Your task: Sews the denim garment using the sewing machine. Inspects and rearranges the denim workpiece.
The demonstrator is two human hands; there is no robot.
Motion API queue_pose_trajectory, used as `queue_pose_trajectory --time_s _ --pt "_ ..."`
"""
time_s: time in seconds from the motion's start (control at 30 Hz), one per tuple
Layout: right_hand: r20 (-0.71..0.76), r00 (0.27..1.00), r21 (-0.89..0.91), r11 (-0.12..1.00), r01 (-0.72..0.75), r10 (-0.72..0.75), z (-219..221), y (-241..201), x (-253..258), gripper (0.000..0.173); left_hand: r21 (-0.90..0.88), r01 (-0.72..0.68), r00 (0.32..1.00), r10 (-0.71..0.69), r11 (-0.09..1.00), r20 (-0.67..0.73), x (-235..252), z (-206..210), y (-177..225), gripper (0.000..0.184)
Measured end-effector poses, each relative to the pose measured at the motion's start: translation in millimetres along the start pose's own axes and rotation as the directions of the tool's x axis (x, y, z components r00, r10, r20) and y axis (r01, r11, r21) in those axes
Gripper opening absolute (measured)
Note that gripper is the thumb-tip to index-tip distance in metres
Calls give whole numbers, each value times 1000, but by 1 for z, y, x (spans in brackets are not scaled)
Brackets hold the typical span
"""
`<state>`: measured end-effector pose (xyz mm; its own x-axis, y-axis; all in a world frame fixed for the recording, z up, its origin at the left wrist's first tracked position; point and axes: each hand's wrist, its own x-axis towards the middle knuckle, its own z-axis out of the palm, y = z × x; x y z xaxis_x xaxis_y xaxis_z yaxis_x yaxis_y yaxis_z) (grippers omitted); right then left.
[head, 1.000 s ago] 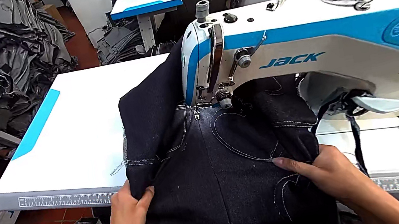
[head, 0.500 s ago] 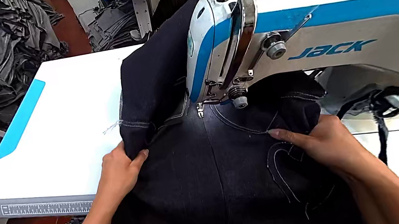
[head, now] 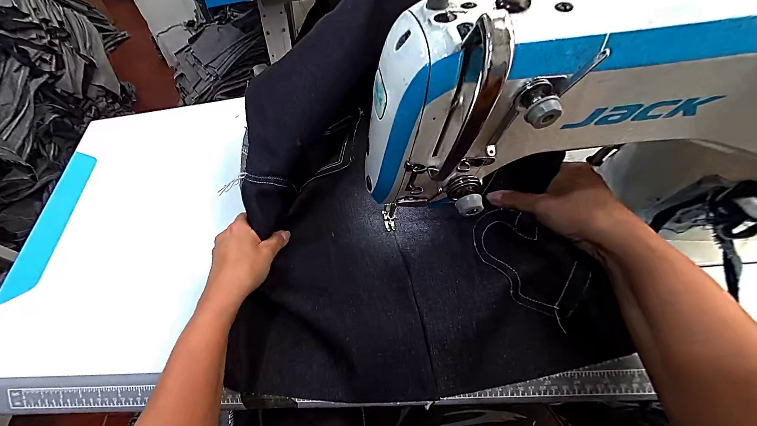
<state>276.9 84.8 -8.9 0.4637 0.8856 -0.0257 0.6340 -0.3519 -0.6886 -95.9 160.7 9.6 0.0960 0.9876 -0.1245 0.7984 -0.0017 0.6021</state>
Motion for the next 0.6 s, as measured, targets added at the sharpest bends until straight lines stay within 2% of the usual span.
queue_pose_trajectory --time_s 0.13,0.2,0.27,0.3,0.37,0.43,0.53,0.6 --pt "43 999 206 978 -10 1 -29 24 -63 48 -18 12 1000 -12 1000 -12 -60 -19 -30 72" --pt "15 999 124 991 -41 40 -33 39 -102 61 -45 20 999 -22 999 -48 -95 -16 -49 72" --pt "-27 998 -77 995 -63 61 -24 42 -126 81 -80 47 993 -56 996 -104 -118 -5 -55 65" --pt "-32 997 -170 983 -68 63 -18 37 -133 84 -91 52 990 -63 995 -129 -123 0 -55 61" --pt "-38 999 -301 954 6 -18 -10 34 -137 71 -78 40 985 -52 996 -167 -126 5 -53 53" --pt "-53 983 -305 940 151 -175 -20 42 -135 55 -47 3 972 -14 999 -236 -126 0 -58 42" --pt "-97 954 -282 927 248 -284 -38 52 -136 54 29 -51 947 58 998 -315 -130 -4 -67 33" --pt "-126 945 -281 924 259 -303 -38 51 -137 55 67 -84 936 102 994 -337 -130 0 -70 31"
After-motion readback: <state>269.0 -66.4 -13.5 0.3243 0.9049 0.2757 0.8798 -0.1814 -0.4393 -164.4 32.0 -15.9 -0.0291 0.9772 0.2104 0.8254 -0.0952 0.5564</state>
